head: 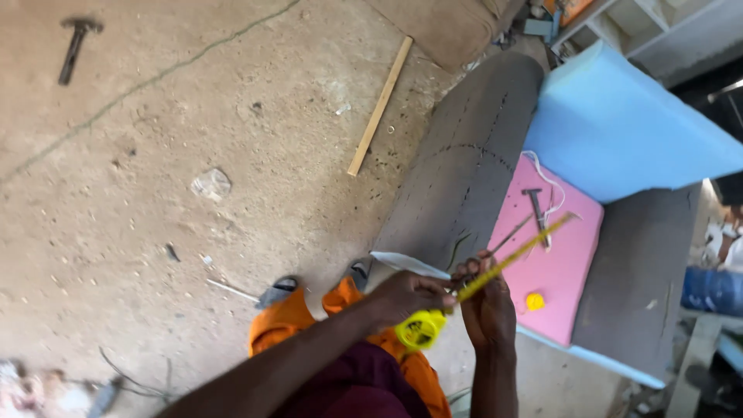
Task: The person measures a large piece of grey foam using a yellow tape measure and a metal ruler. They mark the foam at various intervals with a pointed tool while sitting on the floor.
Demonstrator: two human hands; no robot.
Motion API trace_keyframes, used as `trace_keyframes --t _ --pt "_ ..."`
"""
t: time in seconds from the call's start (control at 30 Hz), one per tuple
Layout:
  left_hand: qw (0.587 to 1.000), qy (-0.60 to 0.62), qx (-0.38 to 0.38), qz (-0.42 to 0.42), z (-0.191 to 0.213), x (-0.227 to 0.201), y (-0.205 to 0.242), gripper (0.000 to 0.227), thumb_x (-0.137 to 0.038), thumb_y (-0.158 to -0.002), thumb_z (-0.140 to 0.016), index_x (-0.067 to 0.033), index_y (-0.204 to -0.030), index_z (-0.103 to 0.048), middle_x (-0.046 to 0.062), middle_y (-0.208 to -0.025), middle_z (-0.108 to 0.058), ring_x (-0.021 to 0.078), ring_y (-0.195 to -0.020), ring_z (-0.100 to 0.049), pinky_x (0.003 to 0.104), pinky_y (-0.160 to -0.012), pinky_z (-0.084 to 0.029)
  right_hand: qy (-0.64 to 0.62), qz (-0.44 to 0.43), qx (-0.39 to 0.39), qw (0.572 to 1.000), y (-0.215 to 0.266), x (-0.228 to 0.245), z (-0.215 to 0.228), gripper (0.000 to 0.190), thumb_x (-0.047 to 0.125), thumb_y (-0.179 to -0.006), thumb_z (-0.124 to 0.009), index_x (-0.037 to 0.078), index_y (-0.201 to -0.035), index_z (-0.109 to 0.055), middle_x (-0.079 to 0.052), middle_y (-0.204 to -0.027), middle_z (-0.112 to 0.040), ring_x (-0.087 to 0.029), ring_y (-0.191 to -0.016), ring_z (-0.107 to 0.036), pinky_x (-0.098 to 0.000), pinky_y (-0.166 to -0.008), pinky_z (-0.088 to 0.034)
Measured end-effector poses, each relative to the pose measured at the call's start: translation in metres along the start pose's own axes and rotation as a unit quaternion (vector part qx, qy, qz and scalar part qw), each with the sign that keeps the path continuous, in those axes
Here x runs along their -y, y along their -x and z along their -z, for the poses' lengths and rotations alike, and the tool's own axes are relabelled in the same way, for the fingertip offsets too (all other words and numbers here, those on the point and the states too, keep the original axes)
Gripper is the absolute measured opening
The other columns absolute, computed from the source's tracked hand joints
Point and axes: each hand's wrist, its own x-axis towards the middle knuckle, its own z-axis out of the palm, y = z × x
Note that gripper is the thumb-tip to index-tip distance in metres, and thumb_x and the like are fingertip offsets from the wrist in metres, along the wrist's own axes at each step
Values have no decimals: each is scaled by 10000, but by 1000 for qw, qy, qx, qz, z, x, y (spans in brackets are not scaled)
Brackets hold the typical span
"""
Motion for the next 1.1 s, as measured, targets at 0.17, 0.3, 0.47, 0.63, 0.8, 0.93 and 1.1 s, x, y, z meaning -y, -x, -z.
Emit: trace_keyframes --t 0.17,0.3,0.47,0.63,0.8,0.93,1.1 --pt "985 -113 -131 -17 29 -50 -60 314 -421 -1105 -905 -157 -1234 -1015 12 -1403 -824 180 -1117 -678 369 -939 -516 103 60 -142 983 -103 51 104 179 237 -1315 -735 111 -1441 -754 -12 -1119 -737 -128 -960 -665 -302 -892 -558" --pt "955 -132 -264 16 59 -61 -85 334 -482 -1116 -903 -177 -1111 -1041 -33 -982 -975 54 -772 -746 289 -683 -473 287 44 -200 936 -122 103 98 387 310 -1286 -790 37 -1559 -817 -31 -1131 -729 -140 -1035 -726 -294 -911 -647" --pt "935 -11 -353 45 142 -3 -189 230 -364 -1072 -983 -154 -980 -1001 -20 -882 -918 63 -796 -779 292 -735 -564 407 -28 -166 898 -206 112 99 317 243 -1318 -733 -32 -1450 -818 -103 -1024 -669 -222 -875 -640 -344 -794 -527" --pt "909 36 -404 94 240 70 -318 246 -440 -1046 -995 -207 -967 -999 -58 -753 -737 49 -672 -600 302 -588 -449 558 -102 -118 815 -340 76 86 318 194 -1255 -776 -72 -1388 -887 -156 -893 -710 -270 -735 -627 -395 -731 -535" --pt "895 -51 -392 209 355 143 -470 270 -631 -1000 -933 -380 -1050 -1019 -102 -930 -926 93 -938 -829 393 -878 -620 727 -219 -61 648 -514 0 99 433 323 -1272 -731 -25 -1225 -984 -90 -667 -502 -232 -581 -578 -398 -625 -468" --pt "899 -10 -371 235 422 147 -569 242 -515 -1061 -927 -301 -982 -1006 -57 -934 -933 131 -882 -804 395 -765 -603 777 -285 -100 552 -634 -61 137 543 455 -1312 -711 -13 -1178 -952 -117 -751 -572 -257 -657 -560 -450 -661 -432" --pt "877 15 -428 218 468 190 -676 258 -456 -1110 -946 -267 -943 -1001 -50 -809 -886 132 -680 -716 419 -581 -508 936 121 185 275 -663 -96 297 572 496 -1377 -504 243 -905 -706 54 -643 -459 -136 -475 -316 -413 -528 -242"
